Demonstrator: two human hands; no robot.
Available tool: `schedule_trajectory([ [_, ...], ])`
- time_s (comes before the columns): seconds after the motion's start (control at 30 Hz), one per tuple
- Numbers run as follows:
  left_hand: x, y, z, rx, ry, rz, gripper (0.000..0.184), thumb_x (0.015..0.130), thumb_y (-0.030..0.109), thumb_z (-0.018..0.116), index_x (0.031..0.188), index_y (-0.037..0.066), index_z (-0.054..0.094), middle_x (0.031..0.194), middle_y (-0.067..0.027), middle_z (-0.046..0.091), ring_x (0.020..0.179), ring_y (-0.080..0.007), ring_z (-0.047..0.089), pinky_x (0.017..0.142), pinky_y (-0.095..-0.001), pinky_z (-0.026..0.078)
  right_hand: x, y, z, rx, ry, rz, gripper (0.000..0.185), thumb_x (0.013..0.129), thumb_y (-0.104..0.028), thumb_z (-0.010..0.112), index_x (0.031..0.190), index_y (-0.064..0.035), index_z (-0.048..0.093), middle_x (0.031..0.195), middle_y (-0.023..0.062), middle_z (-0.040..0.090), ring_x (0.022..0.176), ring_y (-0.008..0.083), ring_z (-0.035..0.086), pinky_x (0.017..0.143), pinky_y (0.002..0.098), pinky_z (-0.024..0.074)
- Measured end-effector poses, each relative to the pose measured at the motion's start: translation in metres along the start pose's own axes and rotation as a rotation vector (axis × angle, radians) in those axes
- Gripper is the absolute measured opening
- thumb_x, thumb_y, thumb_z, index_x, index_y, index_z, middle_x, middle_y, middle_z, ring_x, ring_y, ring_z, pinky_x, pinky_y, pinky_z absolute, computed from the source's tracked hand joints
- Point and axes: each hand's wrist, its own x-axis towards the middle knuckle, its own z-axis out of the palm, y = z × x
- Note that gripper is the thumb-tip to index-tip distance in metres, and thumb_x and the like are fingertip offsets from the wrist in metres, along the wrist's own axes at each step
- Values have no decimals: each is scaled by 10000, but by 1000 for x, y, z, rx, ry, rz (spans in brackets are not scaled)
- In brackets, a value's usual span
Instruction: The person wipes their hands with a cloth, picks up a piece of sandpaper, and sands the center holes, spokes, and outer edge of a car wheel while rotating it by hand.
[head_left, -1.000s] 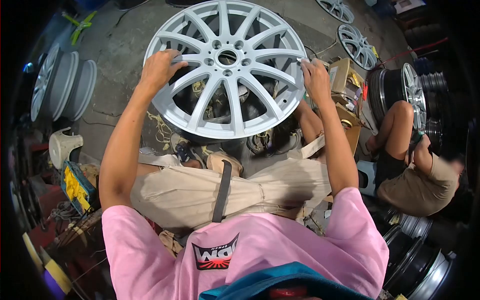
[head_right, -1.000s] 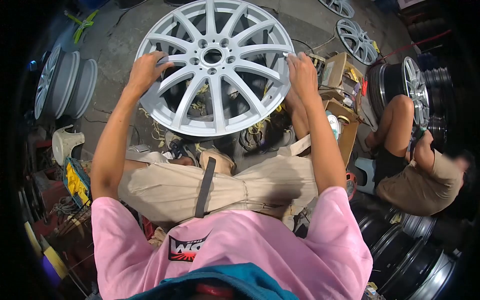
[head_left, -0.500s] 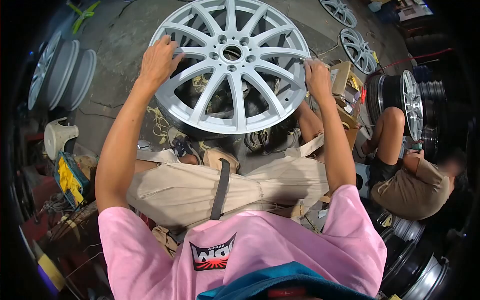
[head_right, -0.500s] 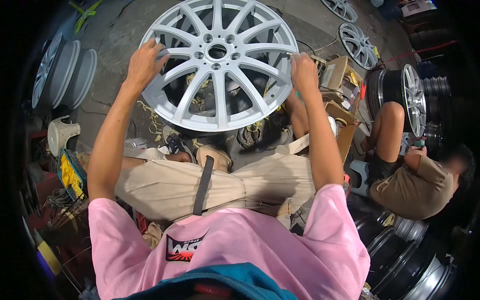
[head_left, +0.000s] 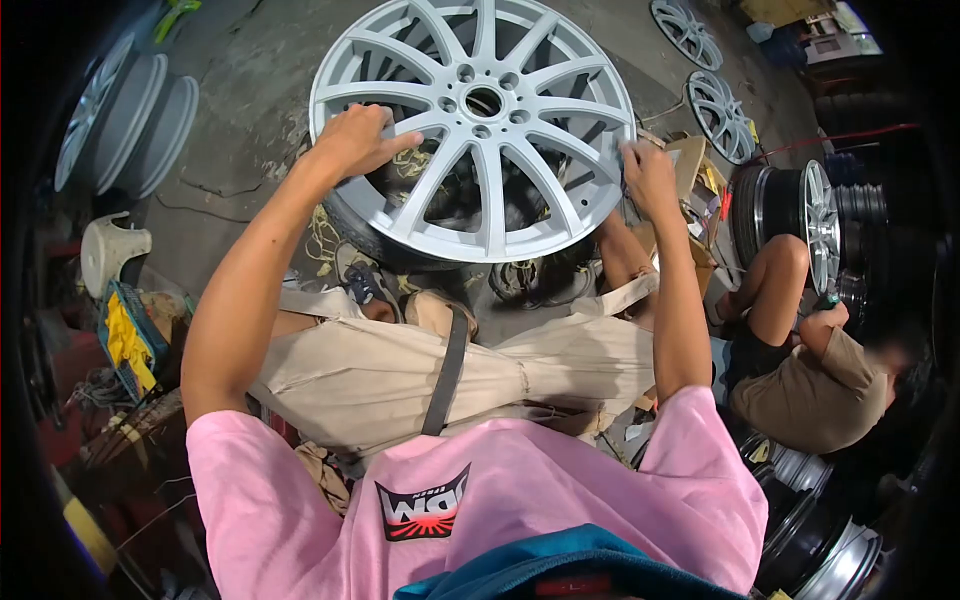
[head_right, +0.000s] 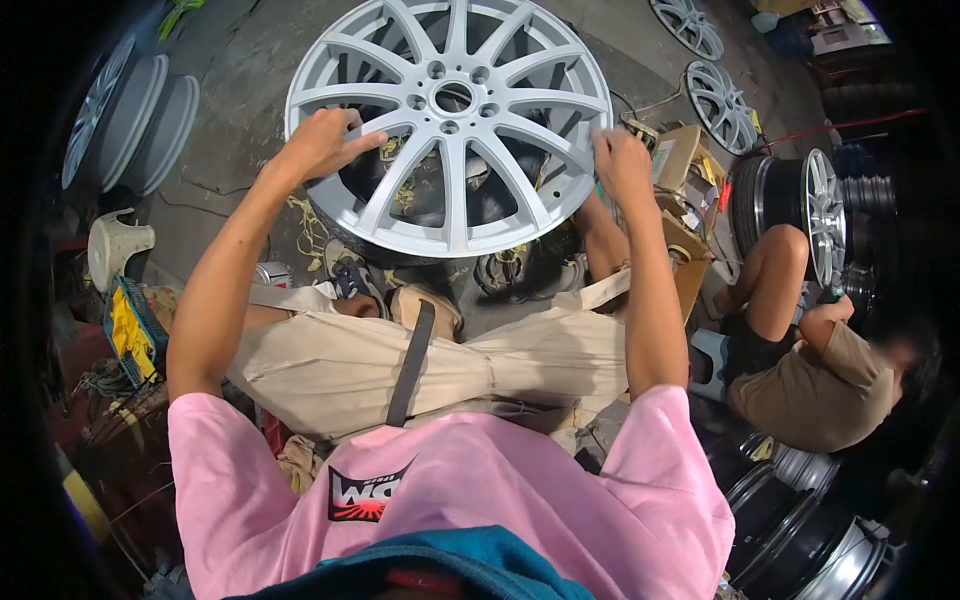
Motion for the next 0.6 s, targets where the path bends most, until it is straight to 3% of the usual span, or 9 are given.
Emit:
schedule_trajectory([
  [0.03,1,-3,-3,-20,-47,-17,632,890,613,705,942,-15,756,816,-225,728,838,-420,724,778,-497,558,-10,-7,-9,-6,-3,-7,283,1018,-189,569,959,46,716,918,237,691,893,445,671,788,492,524],
  [0.1,5,-8,5,-53,-104,-27,644,867,621,720,932,-19,757,895,-227,750,883,-427,728,809,-491,568,-34,-22,-28,344,-141,99,330,1026,-220,574,900,57,703,881,258,683,888,463,661,772,499,511],
  [0.2,12,-16,8,-171,-181,-53,662,826,646,748,907,-11,766,820,-176,754,807,-363,741,771,-459,570,-26,-19,-22,289,-74,11,348,1033,-237,573,878,50,695,891,278,676,879,483,649,762,511,503],
  [0.3,18,-20,1,-225,-262,-92,650,762,674,787,739,25,752,626,-92,707,674,-239,721,712,-402,556,-16,-29,1,59,2,-64,368,1033,-236,570,836,54,682,860,296,660,837,499,639,733,522,496],
  [0.4,25,-25,-3,-195,-257,-18,642,760,666,792,709,28,739,615,-88,704,675,-239,722,695,-397,553,-15,-32,2,66,8,-94,455,1044,-313,562,820,76,639,771,306,602,743,507,594,684,524,456],
  [0.47,29,-34,-5,-165,-189,-43,656,731,651,815,766,-1,762,675,-141,722,688,-263,725,696,-408,556,-15,-36,1,81,-17,-87,456,1044,-304,560,813,83,628,754,303,595,726,500,592,675,515,454],
  [0.53,33,-54,-9,-167,-173,-81,609,761,580,846,790,-23,767,627,-115,679,559,-225,668,575,-359,524,-20,-61,-5,148,-37,-92,417,1024,-256,580,761,61,651,752,301,622,739,507,621,674,535,474],
  [0.6,32,-79,-13,-155,-120,-82,608,751,579,857,813,-19,770,650,-103,680,592,-222,665,589,-357,517,-23,-78,-8,208,-63,-97,411,1022,-251,583,761,60,647,756,290,615,734,506,610,674,523,474],
])
